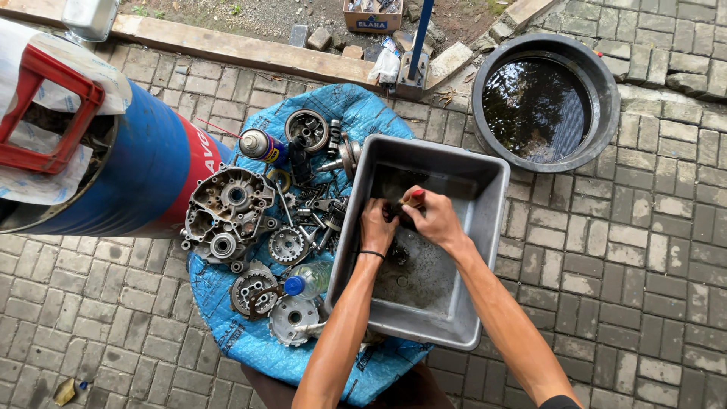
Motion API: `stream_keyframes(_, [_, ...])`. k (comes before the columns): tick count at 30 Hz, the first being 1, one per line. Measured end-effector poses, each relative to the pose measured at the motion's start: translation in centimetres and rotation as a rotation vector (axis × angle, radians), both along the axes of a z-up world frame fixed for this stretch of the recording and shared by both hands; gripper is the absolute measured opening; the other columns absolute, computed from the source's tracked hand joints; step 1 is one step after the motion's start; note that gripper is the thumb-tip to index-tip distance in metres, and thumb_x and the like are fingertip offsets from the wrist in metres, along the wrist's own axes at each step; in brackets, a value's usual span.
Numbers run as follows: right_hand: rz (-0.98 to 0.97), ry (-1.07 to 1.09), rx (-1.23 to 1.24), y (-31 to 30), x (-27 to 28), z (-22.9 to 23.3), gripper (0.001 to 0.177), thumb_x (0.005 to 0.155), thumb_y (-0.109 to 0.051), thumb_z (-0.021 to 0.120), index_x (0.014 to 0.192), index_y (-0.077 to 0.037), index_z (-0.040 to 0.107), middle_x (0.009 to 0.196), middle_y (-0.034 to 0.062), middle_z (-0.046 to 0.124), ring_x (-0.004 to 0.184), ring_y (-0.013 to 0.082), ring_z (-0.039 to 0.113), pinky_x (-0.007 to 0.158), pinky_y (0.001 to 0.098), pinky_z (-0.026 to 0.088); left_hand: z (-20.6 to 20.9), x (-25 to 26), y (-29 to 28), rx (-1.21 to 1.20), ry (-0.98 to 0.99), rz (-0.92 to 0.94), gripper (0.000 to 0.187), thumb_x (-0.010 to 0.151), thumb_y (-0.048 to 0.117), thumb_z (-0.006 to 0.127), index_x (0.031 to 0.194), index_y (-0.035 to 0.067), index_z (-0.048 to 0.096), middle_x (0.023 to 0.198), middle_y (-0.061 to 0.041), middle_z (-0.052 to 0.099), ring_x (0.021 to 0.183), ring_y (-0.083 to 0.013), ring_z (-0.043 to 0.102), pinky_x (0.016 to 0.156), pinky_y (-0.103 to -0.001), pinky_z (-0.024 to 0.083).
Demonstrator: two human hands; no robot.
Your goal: The person scrubs a metal mechanical part with a brush in a tray of liquid, then wipes it with a cloth. They place the cleaned part on a nearby surface and pick up another part to repeat the cleaning process.
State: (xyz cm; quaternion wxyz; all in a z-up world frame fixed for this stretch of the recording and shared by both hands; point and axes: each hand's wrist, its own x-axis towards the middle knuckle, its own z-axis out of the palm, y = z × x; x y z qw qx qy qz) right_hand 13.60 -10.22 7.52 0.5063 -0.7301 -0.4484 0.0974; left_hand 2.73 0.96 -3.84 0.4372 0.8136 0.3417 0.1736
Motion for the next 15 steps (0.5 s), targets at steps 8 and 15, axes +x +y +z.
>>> stream_keyframes(8, [-0.058,-0.092,0.008,0.5,-0.1,-0.5,0.013,0.087,-0.011,0.079,0.098,-0.013,0.072,0.076,0.0071,0.072,0.073,0.0301,0.074,0.068,0.0387,0.06,0.0,0.2,-0.2,0.031,-0.008,-0.011,0.036,0.072,0.011,0.084,0.102,0.002,0.066,0.093,-0.015,0.063,0.087,-0.0338,0.071,0.071,-0.042,0.064])
stream_keyframes(15, [-0.286,-0.244,-0.043,-0.4,1.9,-1.3,0.012,0.095,-0.013,0.074,0.105,-0.012,0.066,0.083,0.0089,0.069,0.078,0.031,0.073,0.071,0.0411,0.059,-0.1,0.7,-0.5,0.074,-0.022,0.055,0.047,0.105,0.042,0.05,0.081,0.004,0.065,0.073,-0.015,0.06,0.071,-0.0365,0.07,0.056,-0.045,0.056])
